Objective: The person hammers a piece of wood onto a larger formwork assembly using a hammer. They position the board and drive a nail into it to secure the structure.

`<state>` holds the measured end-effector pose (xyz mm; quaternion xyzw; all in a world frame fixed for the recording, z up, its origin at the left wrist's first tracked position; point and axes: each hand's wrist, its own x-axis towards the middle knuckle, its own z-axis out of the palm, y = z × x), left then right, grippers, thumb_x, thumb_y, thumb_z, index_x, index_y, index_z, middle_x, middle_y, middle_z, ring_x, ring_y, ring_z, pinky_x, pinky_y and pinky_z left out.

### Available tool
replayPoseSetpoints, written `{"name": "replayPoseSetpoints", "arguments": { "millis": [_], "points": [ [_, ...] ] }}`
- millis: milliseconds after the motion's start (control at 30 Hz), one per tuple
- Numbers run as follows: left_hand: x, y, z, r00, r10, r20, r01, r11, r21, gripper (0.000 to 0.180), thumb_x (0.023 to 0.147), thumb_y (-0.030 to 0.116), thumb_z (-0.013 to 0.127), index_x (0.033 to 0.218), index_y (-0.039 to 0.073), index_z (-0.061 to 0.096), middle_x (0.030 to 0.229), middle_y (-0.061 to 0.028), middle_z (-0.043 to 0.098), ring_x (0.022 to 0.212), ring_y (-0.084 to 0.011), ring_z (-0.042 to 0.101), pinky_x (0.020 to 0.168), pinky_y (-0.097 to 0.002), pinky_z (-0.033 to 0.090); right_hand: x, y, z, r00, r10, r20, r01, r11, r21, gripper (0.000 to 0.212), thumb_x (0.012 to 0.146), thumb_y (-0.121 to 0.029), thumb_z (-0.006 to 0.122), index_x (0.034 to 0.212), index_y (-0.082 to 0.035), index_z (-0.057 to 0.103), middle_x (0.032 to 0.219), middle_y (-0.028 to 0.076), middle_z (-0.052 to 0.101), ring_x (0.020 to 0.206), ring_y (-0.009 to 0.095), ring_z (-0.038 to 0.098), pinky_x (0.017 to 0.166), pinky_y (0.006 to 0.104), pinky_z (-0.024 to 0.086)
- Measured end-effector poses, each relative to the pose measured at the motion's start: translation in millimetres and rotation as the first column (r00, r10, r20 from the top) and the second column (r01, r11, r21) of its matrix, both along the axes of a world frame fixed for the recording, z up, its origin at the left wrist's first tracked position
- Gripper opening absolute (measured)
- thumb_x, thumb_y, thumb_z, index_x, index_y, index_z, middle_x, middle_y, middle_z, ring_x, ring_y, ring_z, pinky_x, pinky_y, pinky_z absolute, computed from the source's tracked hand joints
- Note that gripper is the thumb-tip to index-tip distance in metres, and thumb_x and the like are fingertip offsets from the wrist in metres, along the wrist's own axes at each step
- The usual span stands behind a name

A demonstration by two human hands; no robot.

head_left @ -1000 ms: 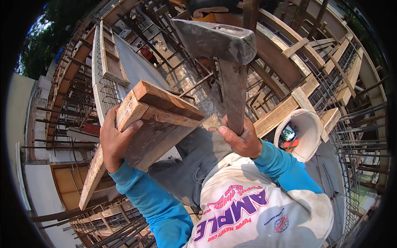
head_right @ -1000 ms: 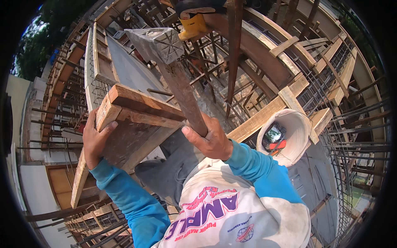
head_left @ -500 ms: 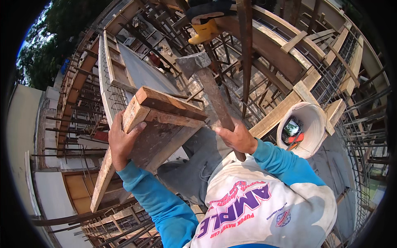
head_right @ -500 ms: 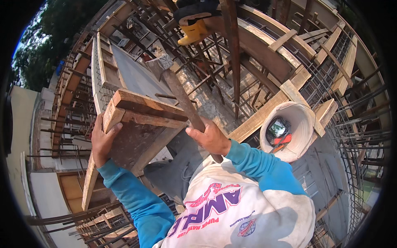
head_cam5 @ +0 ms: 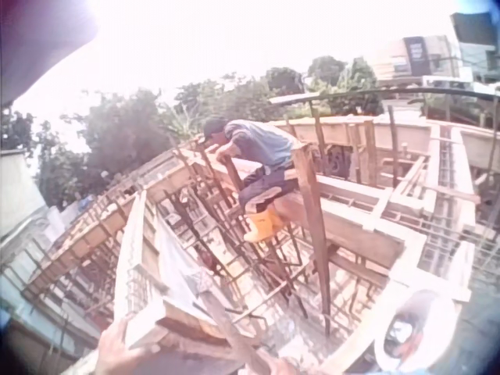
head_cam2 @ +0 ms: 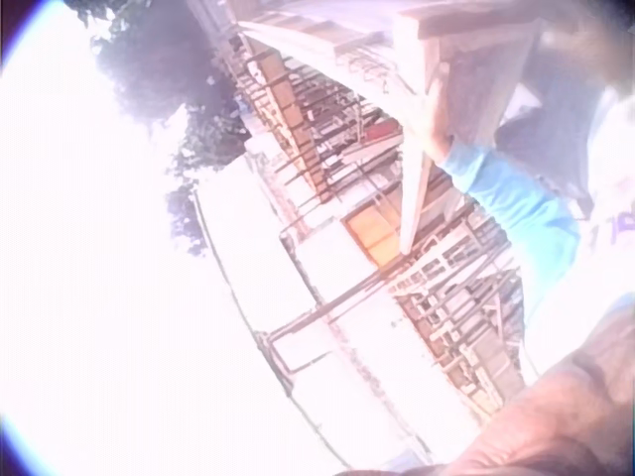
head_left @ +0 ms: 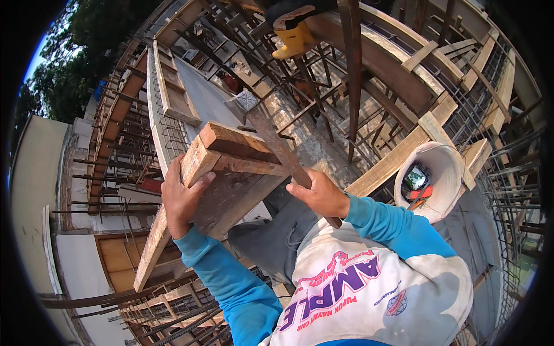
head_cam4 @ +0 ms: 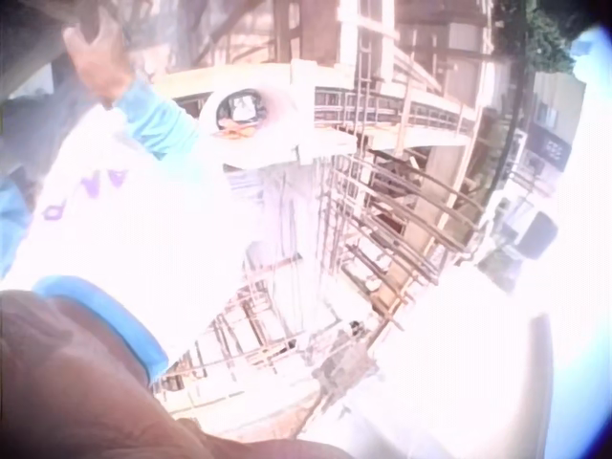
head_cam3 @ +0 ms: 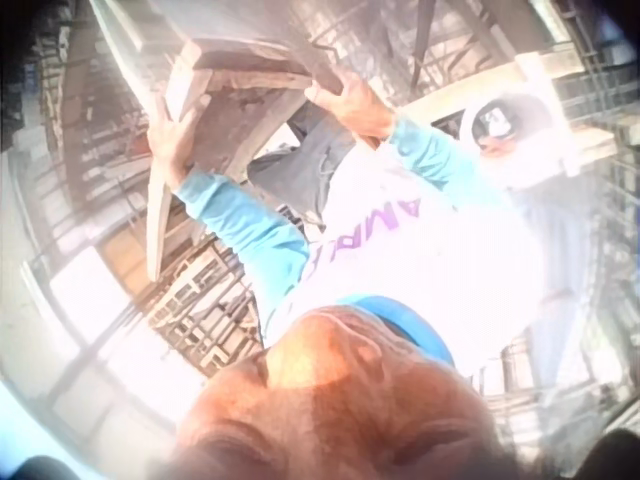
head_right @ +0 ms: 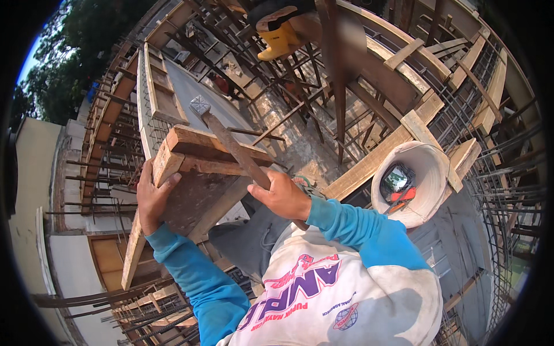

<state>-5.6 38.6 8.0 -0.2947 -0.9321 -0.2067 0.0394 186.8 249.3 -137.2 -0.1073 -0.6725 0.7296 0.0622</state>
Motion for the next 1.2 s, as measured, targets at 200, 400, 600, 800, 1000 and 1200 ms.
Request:
{"name": "replayPoseSetpoints", "arguments": {
  "millis": [200,400,600,800,1000,1200],
  "points": [
    [2.5,1.0,7.2,1.0,0.01,0.021,-0.01,1.0,0.0,0.071,0.07,0.046,0.082,0.123,0.004,0.06,0.108,-0.0187,0.07,0.101,-0.0381,0.068,0.085,-0.0444,0.052,6.5,-5.7,32.0,0.859,-0.272,-0.434,0.209,0.96,-0.188,0.017,0.098,-0.019,0.062,0.099,-0.003,0.058,0.068,-0.002,0.05,0.062,0.009,0.045,0.054,0.029,0.038],
    [-3.1,3.3,2.2,1.0,-0.008,0.015,0.008,0.999,-0.032,0.072,0.07,0.047,0.082,0.123,0.005,0.06,0.109,-0.0178,0.07,0.1,-0.0378,0.068,0.085,-0.0444,0.052,10.0,-18.8,-78.0,0.927,0.017,0.375,0.093,0.957,-0.273,0.024,0.095,-0.021,0.06,0.105,-0.001,0.052,0.063,0.002,0.049,0.046,0.013,0.043,0.044,0.0308,0.041],
    [0.8,3.1,3.2,0.999,-0.003,0.032,0.003,1.0,0.026,0.069,0.069,0.043,0.082,0.123,0.006,0.06,0.108,-0.017,0.07,0.101,-0.0361,0.069,0.086,-0.0437,0.052,34.0,34.1,-15.4,0.984,0.084,0.157,0.019,0.828,-0.56,0.02,0.095,-0.02,0.062,0.101,-0.004,0.051,0.067,0.0,0.051,0.044,0.01,0.041,0.041,0.0272,0.037],
    [-1.4,6.1,2.7,0.999,-0.009,0.038,0.008,1.0,0.017,0.067,0.069,0.042,0.082,0.122,0.007,0.06,0.109,-0.0163,0.07,0.102,-0.0362,0.069,0.087,-0.0437,0.052,12.1,19.9,6.1,0.815,-0.323,-0.482,0.198,0.936,-0.292,0.019,0.094,-0.021,0.063,0.093,-0.004,0.057,0.076,0.003,0.053,0.069,0.012,0.051,0.063,0.0304,0.042],
    [-1.3,0.3,0.5,1.0,-0.02,-0.019,0.02,1.0,0.005,0.069,0.069,0.042,0.082,0.124,0.007,0.06,0.11,-0.0174,0.069,0.102,-0.0366,0.068,0.087,-0.044,0.051,4.9,-7.6,-20.5,0.941,0.227,0.25,-0.141,0.937,-0.318,0.02,0.096,-0.02,0.061,0.098,-0.001,0.057,0.074,0.002,0.054,0.07,0.013,0.054,0.062,0.0331,0.044],
    [0.7,1.0,0.9,1.0,-0.006,0.001,0.006,1.0,0.006,0.069,0.07,0.041,0.082,0.124,0.006,0.06,0.111,-0.017,0.07,0.102,-0.0357,0.069,0.088,-0.0435,0.052,15.9,13.1,18.1,0.963,0.053,-0.265,-0.091,0.987,-0.133,0.017,0.097,-0.019,0.061,0.09,-0.006,0.053,0.066,-0.002,0.05,0.058,0.009,0.047,0.054,0.0269,0.038]
  ]
}}
